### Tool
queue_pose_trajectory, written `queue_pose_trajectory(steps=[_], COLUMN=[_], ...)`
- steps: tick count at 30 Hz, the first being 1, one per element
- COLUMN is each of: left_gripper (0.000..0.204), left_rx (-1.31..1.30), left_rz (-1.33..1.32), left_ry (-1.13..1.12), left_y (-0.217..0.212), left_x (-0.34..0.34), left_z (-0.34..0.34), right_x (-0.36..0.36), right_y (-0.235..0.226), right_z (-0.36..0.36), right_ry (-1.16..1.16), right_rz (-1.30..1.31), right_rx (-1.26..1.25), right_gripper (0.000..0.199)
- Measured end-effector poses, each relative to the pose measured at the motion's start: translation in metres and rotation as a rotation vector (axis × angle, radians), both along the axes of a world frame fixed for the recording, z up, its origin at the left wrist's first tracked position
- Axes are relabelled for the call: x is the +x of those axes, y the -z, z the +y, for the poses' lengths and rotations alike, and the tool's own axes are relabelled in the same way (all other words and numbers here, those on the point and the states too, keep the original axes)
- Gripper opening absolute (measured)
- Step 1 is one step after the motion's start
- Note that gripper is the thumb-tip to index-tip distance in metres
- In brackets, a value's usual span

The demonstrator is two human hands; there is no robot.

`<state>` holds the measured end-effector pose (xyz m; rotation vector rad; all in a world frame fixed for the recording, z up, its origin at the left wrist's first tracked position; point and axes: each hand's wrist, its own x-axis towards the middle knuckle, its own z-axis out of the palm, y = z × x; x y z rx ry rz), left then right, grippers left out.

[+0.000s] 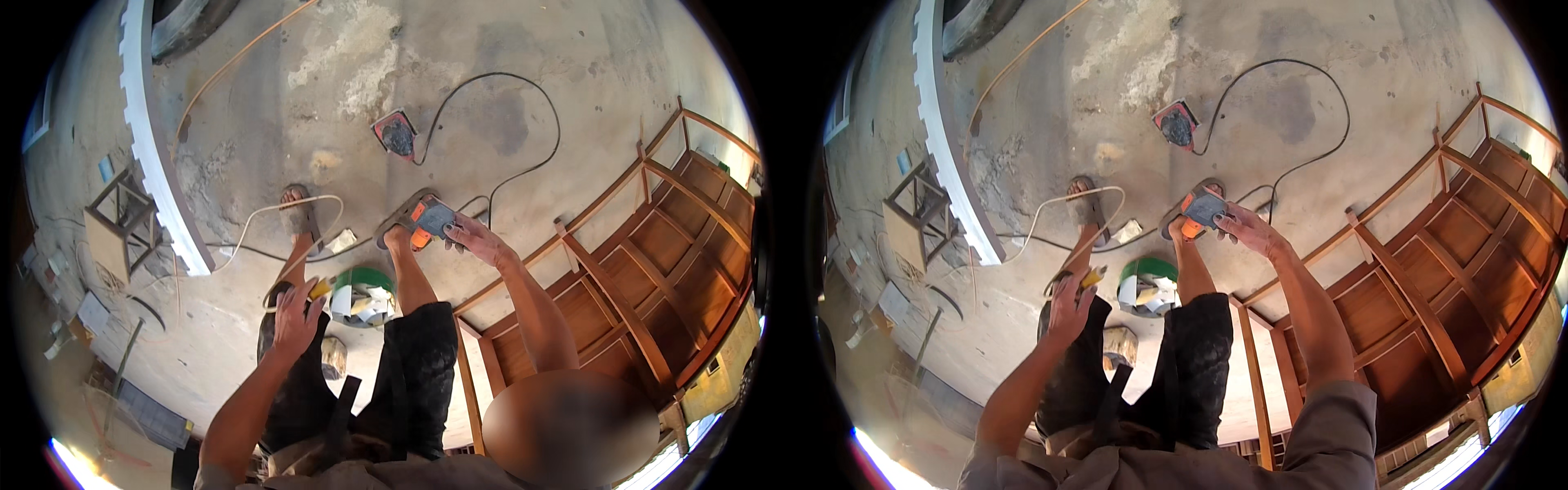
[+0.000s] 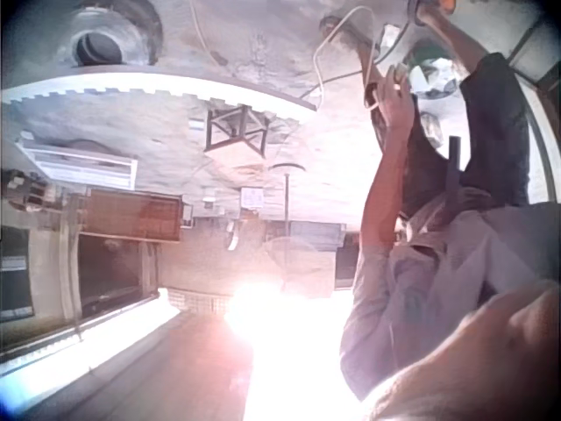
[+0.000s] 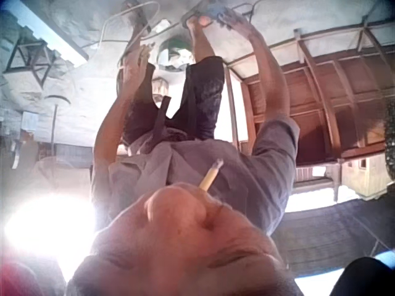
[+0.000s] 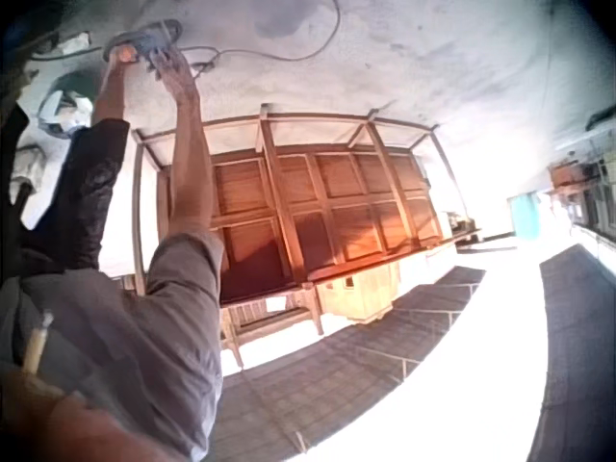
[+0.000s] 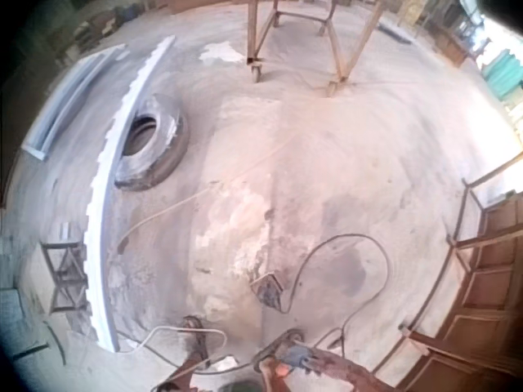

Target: The person uses an electric sander to smooth the surface of a wooden cabinet frame. They then move a standing fan, plug in the sander, and handle sandpaper sheets.

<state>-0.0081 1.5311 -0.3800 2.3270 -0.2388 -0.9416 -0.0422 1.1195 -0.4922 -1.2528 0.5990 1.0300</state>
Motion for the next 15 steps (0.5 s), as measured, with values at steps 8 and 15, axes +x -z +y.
queue_pose_trajectory(steps=[8, 15], left_gripper=[0.036, 0.034], left_rx=[-0.204, -0.23], left_rz=[0.205, 0.104], left_ry=[-0.081, -0.022], left_y=[0.006, -0.004], left_x=[0.031, 0.046], left_z=[-0.075, -0.072], right_x=[0.031, 0.068], right_y=[-0.062, -0.071], right_z=[0.017, 0.032], right_ry=[-0.256, -0.474], right_rz=[0.022, -0.026], right_rx=[0.054, 0.078], right_gripper=[0.045, 0.037])
